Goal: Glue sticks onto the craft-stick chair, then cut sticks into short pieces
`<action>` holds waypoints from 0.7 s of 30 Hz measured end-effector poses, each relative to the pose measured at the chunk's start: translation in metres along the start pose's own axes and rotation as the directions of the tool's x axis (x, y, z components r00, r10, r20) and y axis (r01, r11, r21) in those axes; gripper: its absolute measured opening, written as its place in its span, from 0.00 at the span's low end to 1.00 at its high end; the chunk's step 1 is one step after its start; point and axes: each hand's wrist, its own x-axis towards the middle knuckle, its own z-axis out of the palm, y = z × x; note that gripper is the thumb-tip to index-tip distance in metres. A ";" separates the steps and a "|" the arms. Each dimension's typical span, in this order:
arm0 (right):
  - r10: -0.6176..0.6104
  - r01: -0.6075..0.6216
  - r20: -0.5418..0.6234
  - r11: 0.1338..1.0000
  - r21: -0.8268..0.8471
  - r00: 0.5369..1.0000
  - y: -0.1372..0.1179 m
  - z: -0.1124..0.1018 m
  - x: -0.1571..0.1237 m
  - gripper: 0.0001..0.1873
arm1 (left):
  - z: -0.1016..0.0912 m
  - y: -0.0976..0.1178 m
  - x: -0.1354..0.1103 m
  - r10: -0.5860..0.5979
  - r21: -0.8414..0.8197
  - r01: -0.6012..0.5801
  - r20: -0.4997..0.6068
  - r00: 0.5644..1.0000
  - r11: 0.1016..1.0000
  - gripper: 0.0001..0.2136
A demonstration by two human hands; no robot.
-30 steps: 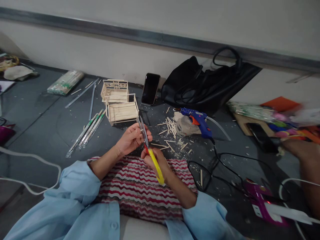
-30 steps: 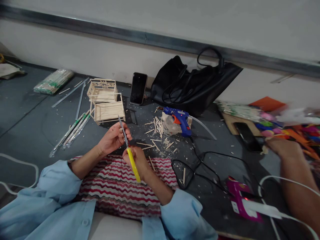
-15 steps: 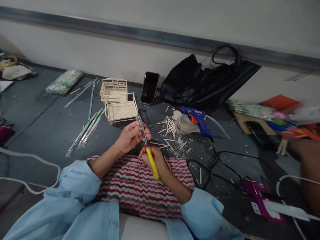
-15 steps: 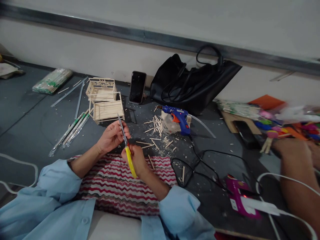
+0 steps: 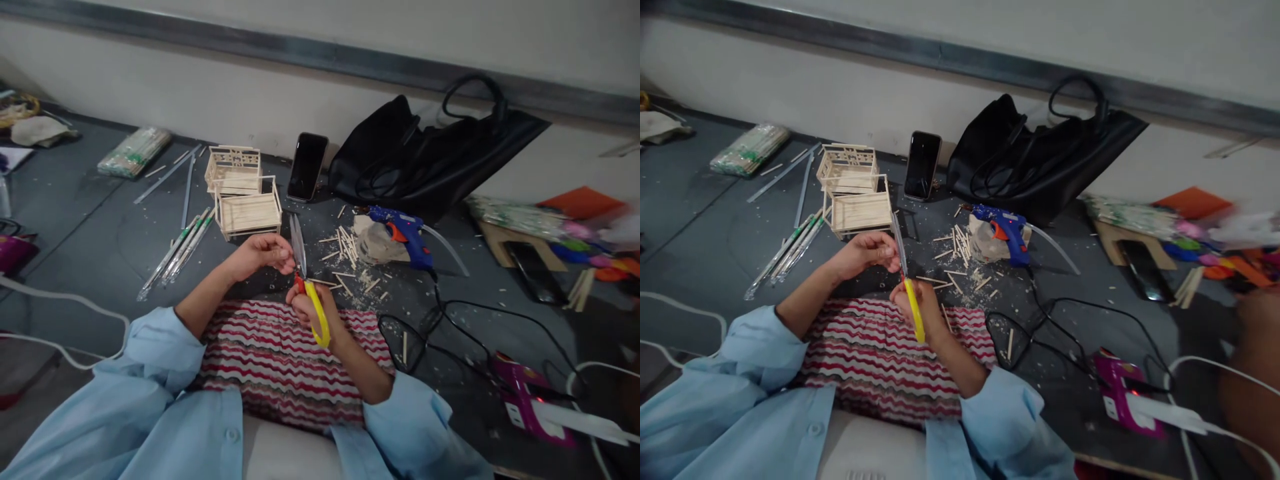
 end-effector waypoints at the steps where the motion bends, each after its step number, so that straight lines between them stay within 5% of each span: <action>1: -0.001 0.001 -0.002 1.000 0.017 1.000 0.000 0.000 0.001 0.06 | -0.004 0.000 0.000 -0.022 0.076 0.021 0.011 1.000 0.997 0.14; 5: 0.017 -0.017 0.008 0.998 0.053 1.000 0.001 -0.001 0.003 0.06 | -0.012 -0.005 0.002 0.007 0.422 -0.005 -0.004 1.000 0.907 0.14; 8: 0.011 -0.012 0.009 0.997 0.077 1.000 0.001 0.000 0.003 0.06 | -0.014 -0.004 0.000 0.120 0.677 -0.132 0.066 0.991 0.724 0.09; 11: 0.001 -0.002 0.005 0.996 0.089 1.000 -0.001 0.000 0.001 0.06 | -0.016 0.001 -0.002 0.216 0.763 -0.227 0.117 0.969 0.605 0.07; 15: -0.012 0.012 0.010 0.997 0.082 1.000 -0.002 0.000 0.000 0.06 | -0.012 0.006 -0.004 0.234 0.617 -0.196 0.019 0.972 0.762 0.07; 18: -0.024 0.024 0.018 0.999 0.029 1.000 0.001 -0.001 0.000 0.06 | -0.003 0.008 -0.004 0.215 0.343 -0.164 -0.117 0.970 0.925 0.10; 21: -0.102 0.102 0.002 0.990 -0.096 0.995 0.003 0.000 -0.001 0.07 | 0.006 0.012 -0.007 0.203 0.086 -0.189 -0.207 0.957 0.978 0.12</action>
